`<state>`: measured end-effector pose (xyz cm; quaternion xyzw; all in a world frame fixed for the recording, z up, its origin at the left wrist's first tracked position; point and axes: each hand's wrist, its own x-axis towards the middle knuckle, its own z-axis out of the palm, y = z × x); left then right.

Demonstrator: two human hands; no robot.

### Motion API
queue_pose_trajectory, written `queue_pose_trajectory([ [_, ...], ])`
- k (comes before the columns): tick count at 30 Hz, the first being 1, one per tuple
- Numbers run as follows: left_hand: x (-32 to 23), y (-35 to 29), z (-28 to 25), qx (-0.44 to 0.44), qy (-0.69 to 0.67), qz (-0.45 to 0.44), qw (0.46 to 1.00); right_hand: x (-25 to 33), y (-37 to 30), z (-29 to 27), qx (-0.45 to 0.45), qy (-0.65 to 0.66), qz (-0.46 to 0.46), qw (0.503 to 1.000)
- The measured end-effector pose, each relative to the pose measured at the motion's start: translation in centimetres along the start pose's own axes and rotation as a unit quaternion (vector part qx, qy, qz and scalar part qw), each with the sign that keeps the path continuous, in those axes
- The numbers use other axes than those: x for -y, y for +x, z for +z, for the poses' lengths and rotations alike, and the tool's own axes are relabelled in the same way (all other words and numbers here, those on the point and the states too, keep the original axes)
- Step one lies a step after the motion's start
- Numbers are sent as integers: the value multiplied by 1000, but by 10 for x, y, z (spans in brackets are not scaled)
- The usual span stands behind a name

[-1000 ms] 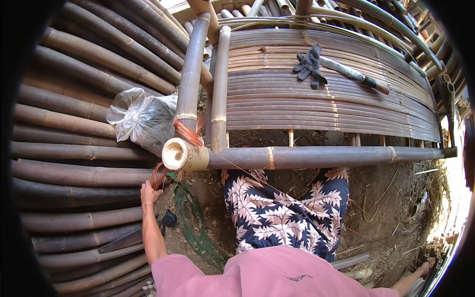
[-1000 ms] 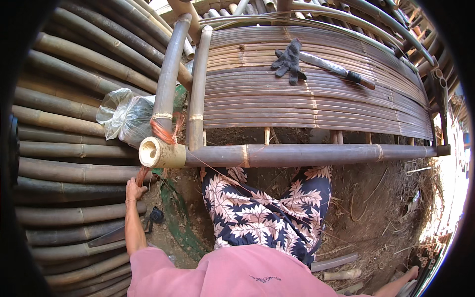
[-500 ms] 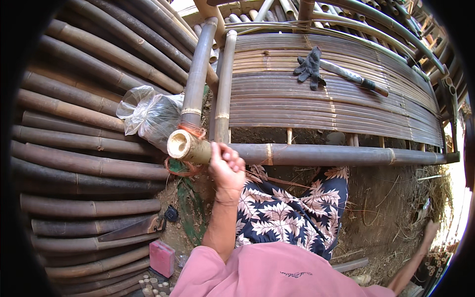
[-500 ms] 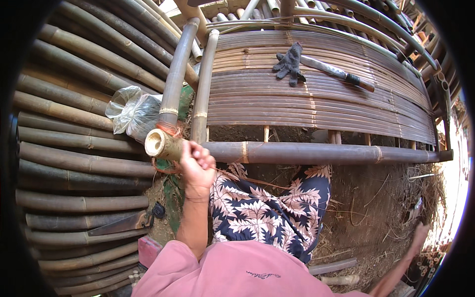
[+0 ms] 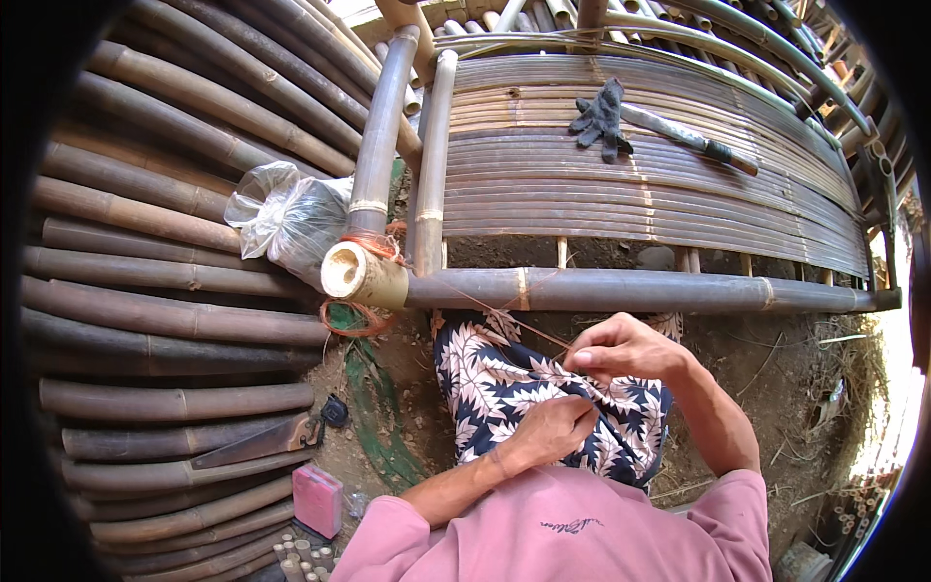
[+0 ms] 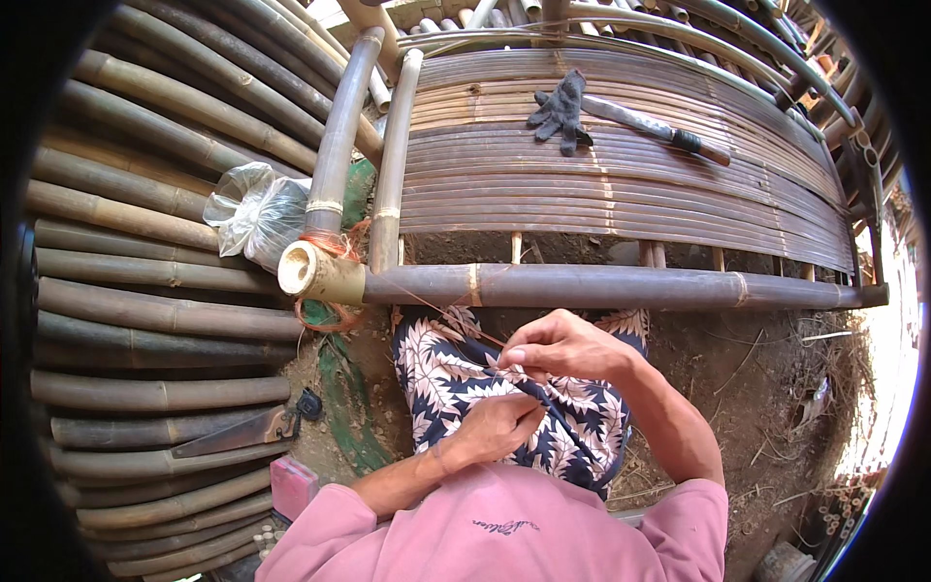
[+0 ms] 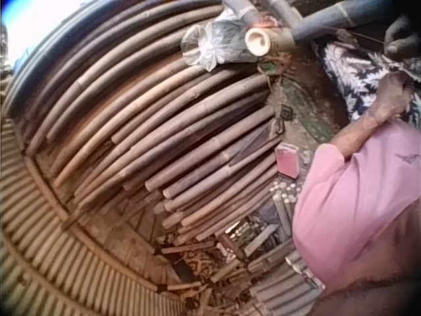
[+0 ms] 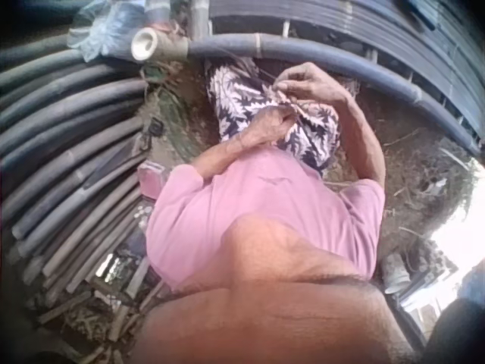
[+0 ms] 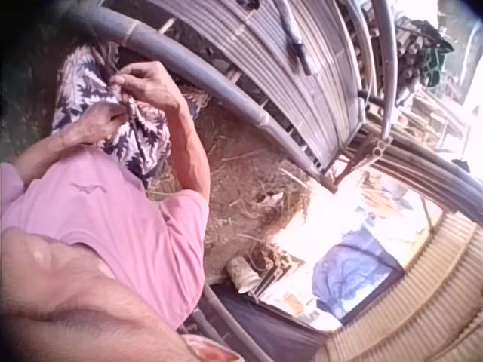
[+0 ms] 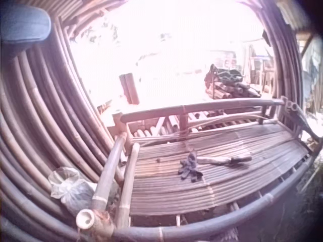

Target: The person uses a knife to split and trim thin bamboo strips, then inserts them into a large bamboo frame. They arrange the strips by hand and secure them using a red string tied around the frame's crossbars.

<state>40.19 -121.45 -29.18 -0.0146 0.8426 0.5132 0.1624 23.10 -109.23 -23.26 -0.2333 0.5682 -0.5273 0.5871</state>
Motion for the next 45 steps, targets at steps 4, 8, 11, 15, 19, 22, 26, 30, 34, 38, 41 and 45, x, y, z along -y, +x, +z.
queue_pose_trajectory([
  [4,-3,-2,-41,-197,-109,61,972,-23,-33,18,-161,-112,-21,980],
  [8,-7,26,-103,-234,-713,-9,661,-38,-74,39,-163,-227,4,960],
  [11,55,34,-149,-338,-747,71,568,-77,-110,28,-259,-122,129,949],
  [15,60,38,-133,-377,-685,-7,623,-119,-174,-6,-326,-93,210,917],
  [19,23,34,-41,-261,-544,-91,792,-130,-222,-23,-462,-376,228,770],
  [22,9,37,-40,-185,-480,-53,856,-65,-180,2,-455,-500,227,701],
  [26,-27,43,-70,-85,-556,3,827,-22,-103,26,-277,-449,69,846],
  [30,-50,57,-64,-104,-706,31,700,-26,-37,46,-235,-321,-81,914],
  [34,-31,59,-73,-127,-746,78,649,-44,-11,60,-314,-250,-179,898],
  [38,-10,46,-63,-204,-650,6,732,-40,-7,66,-345,-139,-116,921],
  [41,-5,32,-51,-150,-527,3,837,-35,-3,69,-368,-98,-92,920],
  [45,-15,44,-34,-234,-279,44,930,-55,0,68,-359,-91,-92,924],
])
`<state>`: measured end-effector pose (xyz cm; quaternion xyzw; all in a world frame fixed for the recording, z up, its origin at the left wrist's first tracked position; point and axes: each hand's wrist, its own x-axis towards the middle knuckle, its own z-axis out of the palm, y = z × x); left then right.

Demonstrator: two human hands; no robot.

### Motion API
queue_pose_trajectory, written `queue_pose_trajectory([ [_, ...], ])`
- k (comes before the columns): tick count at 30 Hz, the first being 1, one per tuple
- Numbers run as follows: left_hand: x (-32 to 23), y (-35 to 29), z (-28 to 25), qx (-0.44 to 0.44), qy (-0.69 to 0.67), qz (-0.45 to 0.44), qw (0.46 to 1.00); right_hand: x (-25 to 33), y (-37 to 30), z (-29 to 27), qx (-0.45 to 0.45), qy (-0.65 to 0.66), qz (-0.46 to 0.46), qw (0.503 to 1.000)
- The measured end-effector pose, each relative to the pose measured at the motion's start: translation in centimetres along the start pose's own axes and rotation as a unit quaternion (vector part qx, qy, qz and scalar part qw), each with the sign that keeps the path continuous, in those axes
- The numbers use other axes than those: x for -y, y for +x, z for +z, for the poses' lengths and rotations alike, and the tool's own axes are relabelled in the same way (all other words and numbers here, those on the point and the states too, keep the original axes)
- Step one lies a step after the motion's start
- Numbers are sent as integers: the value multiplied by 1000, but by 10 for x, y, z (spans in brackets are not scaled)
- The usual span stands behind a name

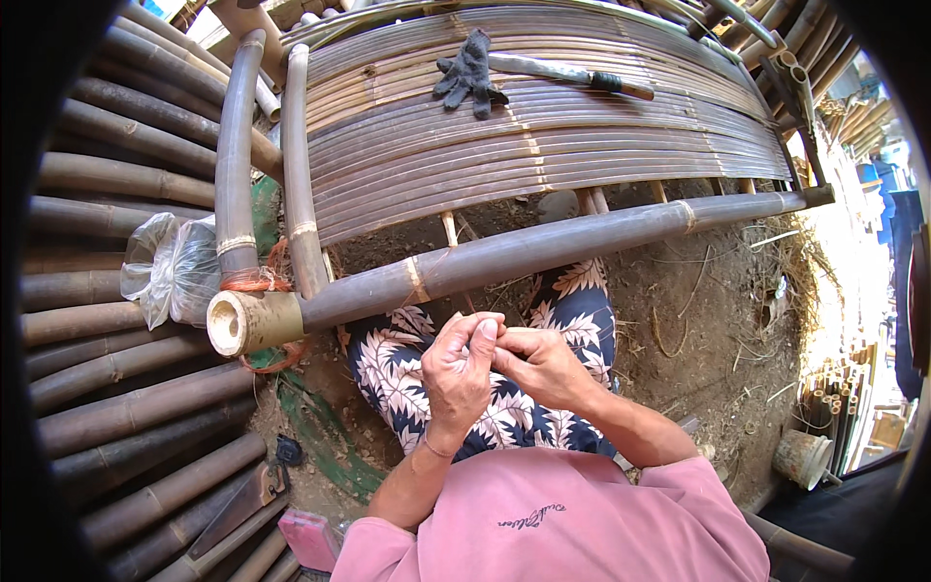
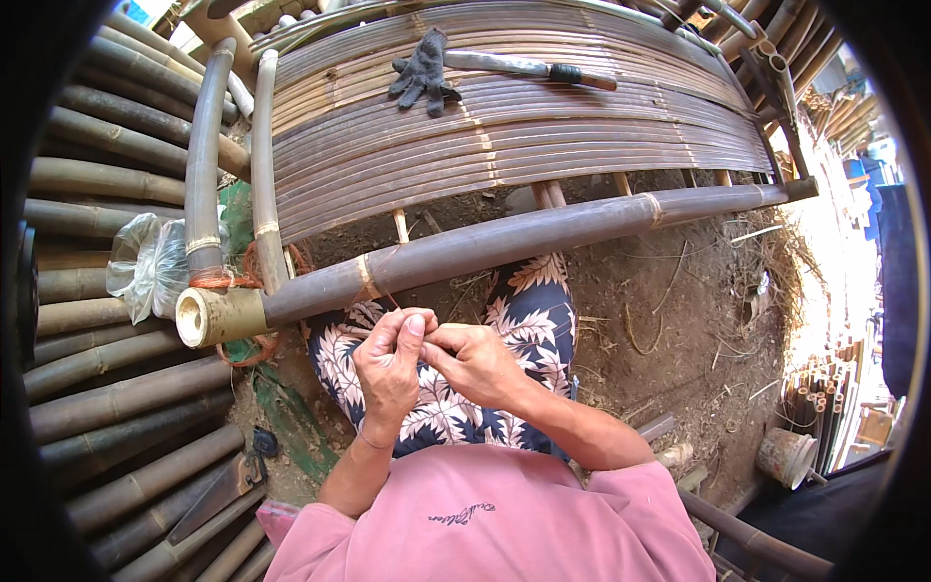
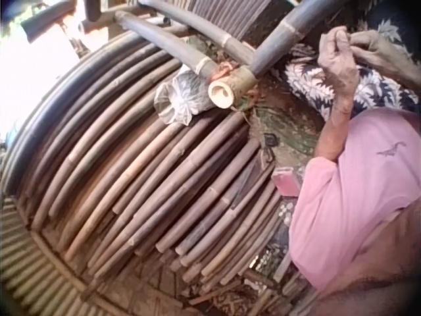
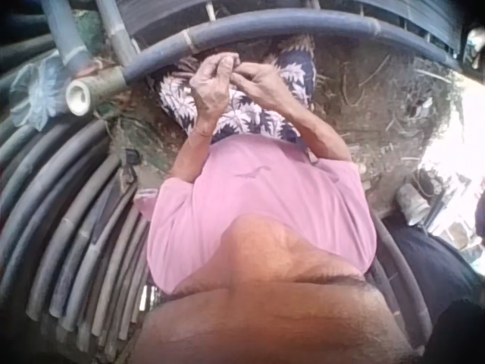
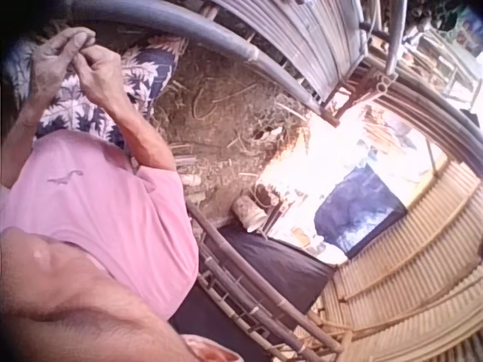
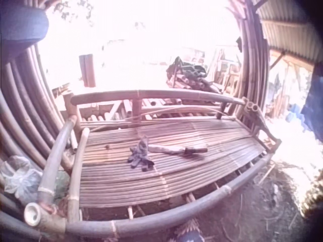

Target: The person uses a knife to split and trim thin bamboo strips, then inserts them into a large bamboo frame. They arrange the strips by hand and secure them using a red string tied around the frame's crossbars.

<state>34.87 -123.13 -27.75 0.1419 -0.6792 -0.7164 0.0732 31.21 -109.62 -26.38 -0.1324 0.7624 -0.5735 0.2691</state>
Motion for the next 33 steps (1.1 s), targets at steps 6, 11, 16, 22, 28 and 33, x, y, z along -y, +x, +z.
queue_pose_trajectory([
  [6,16,2,-9,117,-87,-113,983,22,-5,-35,176,-133,28,975],
  [11,27,-6,-18,102,28,-18,994,4,-18,-59,63,-222,-90,969],
  [16,3,-3,-48,133,96,2,986,8,-25,-83,11,-155,-41,987],
  [22,2,2,-69,79,88,-32,993,8,-38,-130,-84,-101,49,990],
  [28,7,2,-109,17,111,-60,992,-3,-52,-183,-125,-156,33,979],
  [33,1,3,-164,-32,201,-12,979,-14,-72,-223,-161,-161,42,973],
])
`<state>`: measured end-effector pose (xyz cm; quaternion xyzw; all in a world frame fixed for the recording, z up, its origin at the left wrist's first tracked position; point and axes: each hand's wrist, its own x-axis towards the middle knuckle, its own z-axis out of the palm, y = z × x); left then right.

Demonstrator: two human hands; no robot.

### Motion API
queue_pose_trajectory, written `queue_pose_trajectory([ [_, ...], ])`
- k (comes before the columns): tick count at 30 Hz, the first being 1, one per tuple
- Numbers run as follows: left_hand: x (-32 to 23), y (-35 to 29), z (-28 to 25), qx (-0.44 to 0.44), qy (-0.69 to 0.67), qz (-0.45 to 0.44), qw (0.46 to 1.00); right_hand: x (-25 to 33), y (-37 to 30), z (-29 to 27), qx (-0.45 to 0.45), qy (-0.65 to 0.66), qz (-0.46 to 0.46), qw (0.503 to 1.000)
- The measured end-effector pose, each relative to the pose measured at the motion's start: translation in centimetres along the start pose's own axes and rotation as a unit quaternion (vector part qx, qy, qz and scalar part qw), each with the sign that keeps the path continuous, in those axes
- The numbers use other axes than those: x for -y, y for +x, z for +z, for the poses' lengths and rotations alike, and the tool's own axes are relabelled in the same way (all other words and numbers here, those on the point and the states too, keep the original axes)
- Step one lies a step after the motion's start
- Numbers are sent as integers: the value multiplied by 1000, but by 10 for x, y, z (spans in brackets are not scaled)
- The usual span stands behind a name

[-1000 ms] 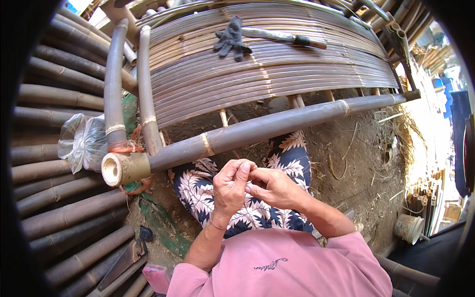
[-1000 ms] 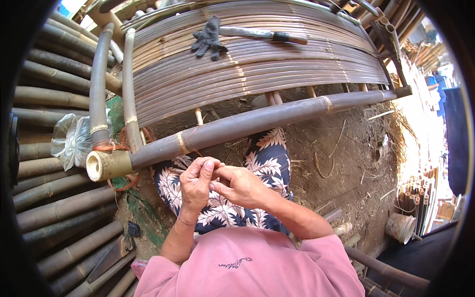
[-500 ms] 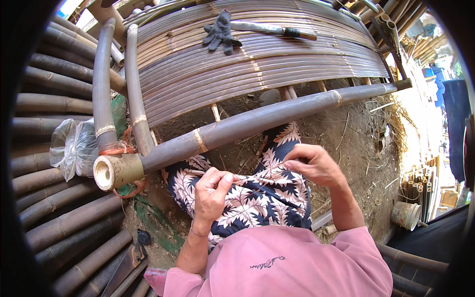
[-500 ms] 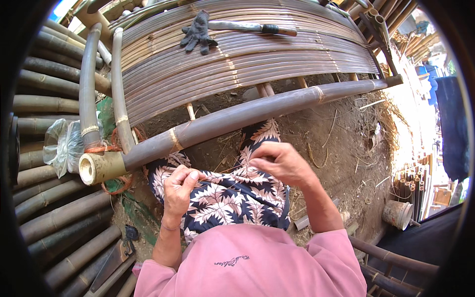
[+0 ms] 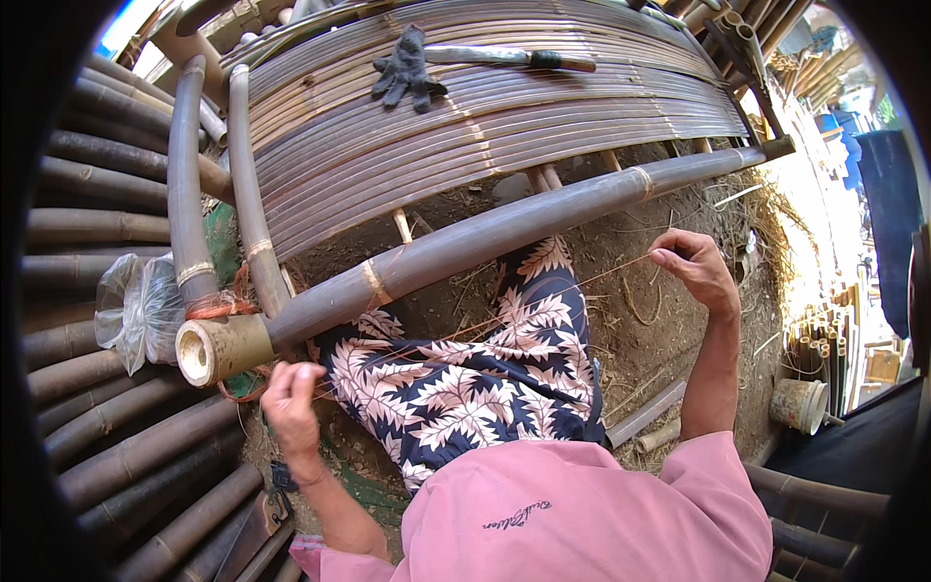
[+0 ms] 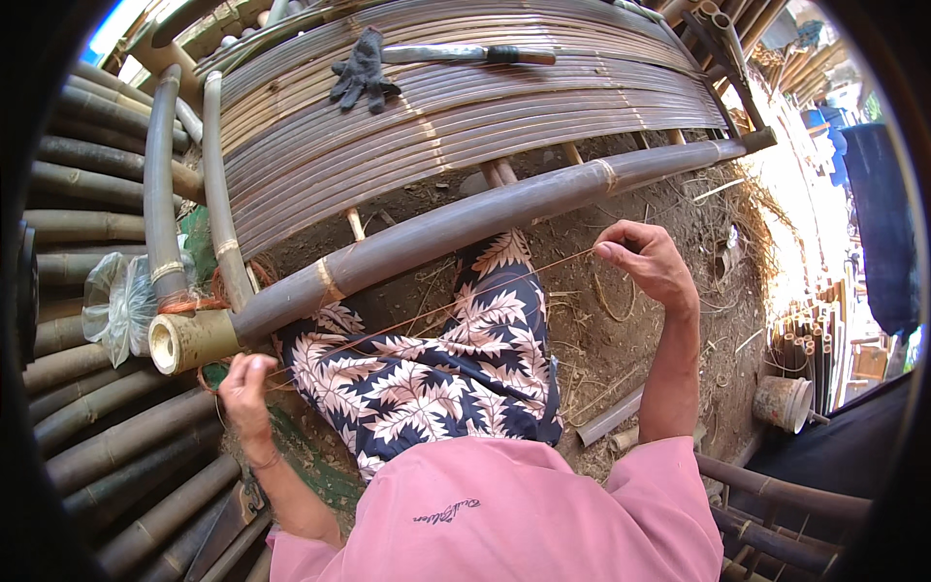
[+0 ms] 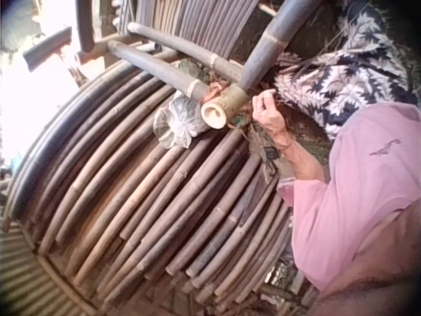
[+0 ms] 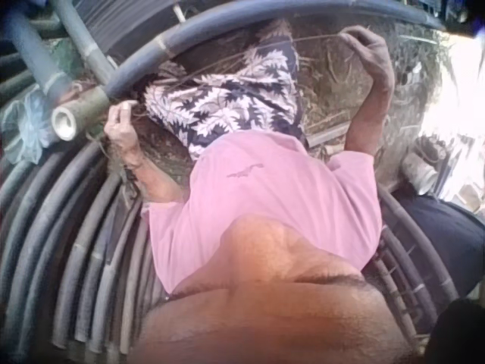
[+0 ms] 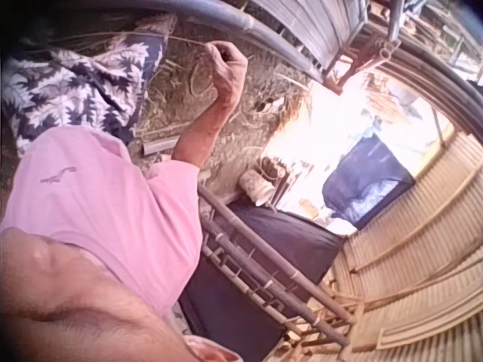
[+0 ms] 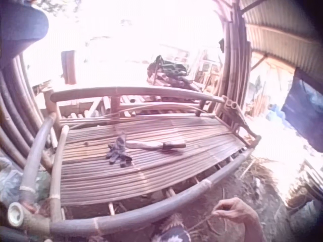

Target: The person uses a knife to split and trim thin bamboo strips, then inserts them into a large bamboo frame. They arrange the strips by hand and secure them using a red string tied around the frame's crossbars.

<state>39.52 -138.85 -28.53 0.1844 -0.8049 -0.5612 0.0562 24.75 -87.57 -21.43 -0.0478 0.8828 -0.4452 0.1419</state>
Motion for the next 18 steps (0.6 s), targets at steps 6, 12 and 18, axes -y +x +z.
queue_pose_trajectory([
  [6,22,-29,-108,-122,112,7,986,-17,13,-8,-10,21,37,999],
  [12,22,-77,-245,-191,302,7,934,-45,19,12,30,87,47,995],
  [18,-54,-118,-271,-361,546,51,754,-39,28,33,62,118,59,989],
])
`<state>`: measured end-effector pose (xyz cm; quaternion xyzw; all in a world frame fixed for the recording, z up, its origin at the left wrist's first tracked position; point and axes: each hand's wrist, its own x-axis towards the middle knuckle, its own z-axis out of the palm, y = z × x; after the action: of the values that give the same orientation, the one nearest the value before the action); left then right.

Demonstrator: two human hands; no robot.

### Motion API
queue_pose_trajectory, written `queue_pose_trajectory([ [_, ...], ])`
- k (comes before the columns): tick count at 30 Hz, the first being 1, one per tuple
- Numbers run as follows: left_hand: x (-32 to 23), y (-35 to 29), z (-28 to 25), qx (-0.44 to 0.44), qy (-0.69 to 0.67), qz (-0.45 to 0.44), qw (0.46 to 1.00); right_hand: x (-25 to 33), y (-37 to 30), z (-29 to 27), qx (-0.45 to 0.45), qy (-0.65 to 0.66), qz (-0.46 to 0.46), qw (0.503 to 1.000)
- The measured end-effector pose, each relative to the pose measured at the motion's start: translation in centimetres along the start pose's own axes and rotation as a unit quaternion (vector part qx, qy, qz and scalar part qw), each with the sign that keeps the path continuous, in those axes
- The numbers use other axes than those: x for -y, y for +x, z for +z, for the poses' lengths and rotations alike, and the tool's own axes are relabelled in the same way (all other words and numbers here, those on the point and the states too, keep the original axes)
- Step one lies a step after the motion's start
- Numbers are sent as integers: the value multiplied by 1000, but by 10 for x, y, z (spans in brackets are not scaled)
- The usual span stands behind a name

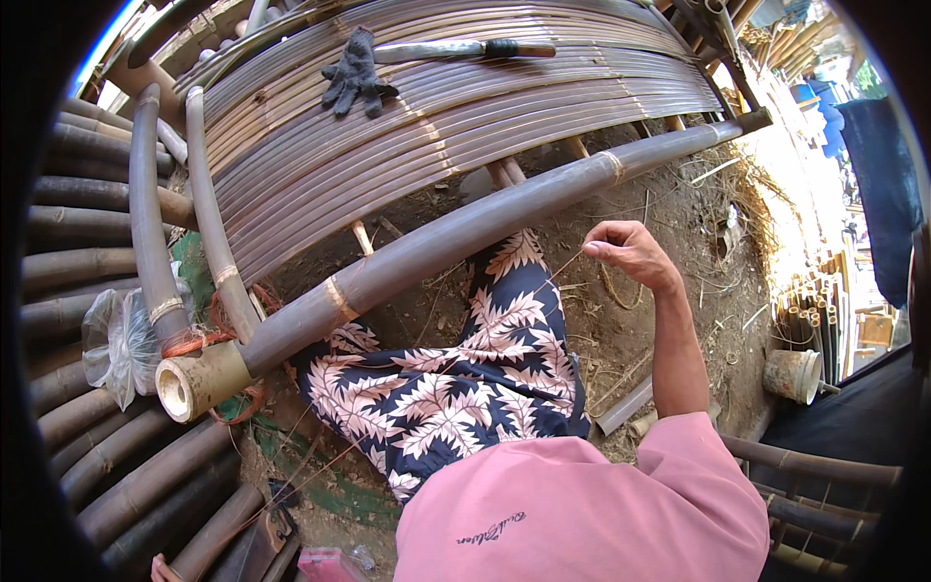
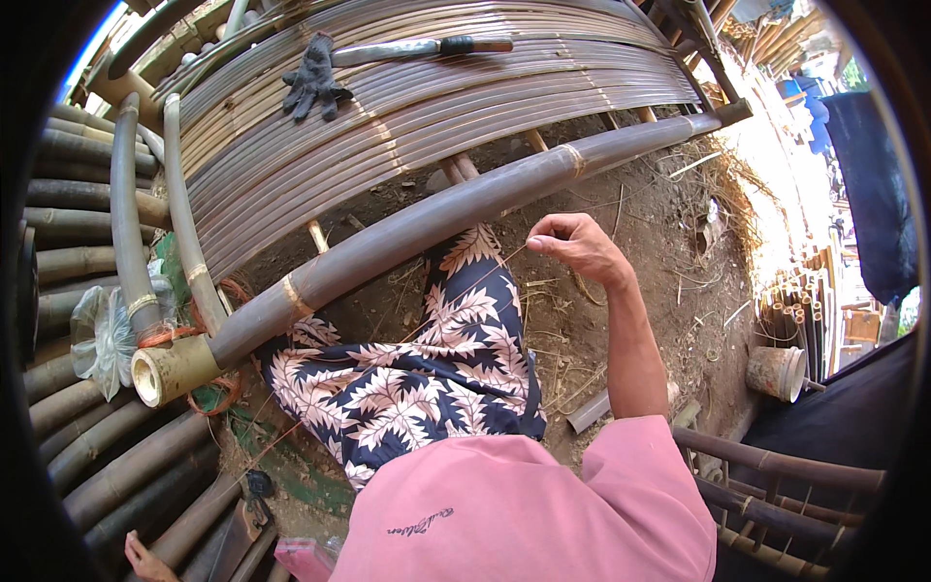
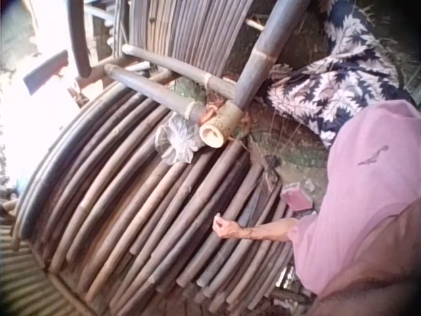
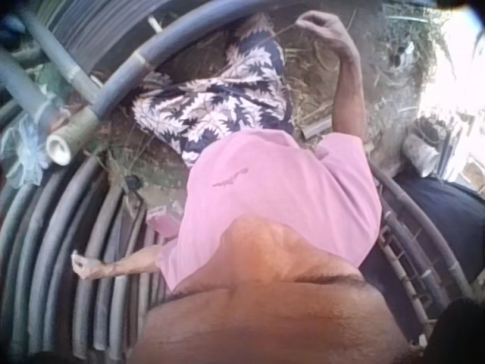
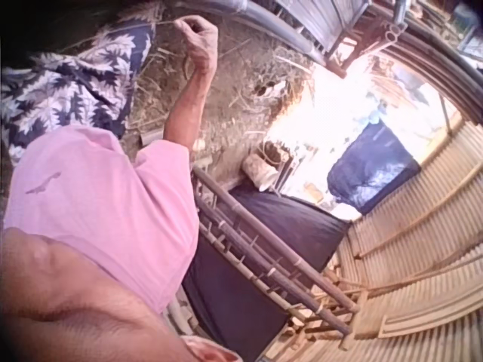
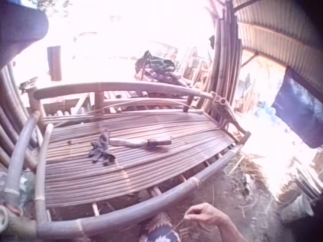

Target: The person uses a knife to split and trim thin bamboo strips, then inserts them into a large bamboo frame. They arrange the strips by hand and secure them using a red string tied around the frame's crossbars.

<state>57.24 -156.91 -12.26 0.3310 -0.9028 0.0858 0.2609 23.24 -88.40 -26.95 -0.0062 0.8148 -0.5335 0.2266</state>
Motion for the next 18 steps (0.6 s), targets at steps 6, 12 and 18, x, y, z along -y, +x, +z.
queue_pose_trajectory([
  [6,27,10,-9,-60,157,20,986,-5,3,3,-15,-26,-14,999],
  [12,-237,-33,50,209,-489,10,847,75,-7,98,257,-127,-159,945],
  [18,-377,-92,93,575,-625,19,527,107,-13,145,179,-125,-179,959],
])
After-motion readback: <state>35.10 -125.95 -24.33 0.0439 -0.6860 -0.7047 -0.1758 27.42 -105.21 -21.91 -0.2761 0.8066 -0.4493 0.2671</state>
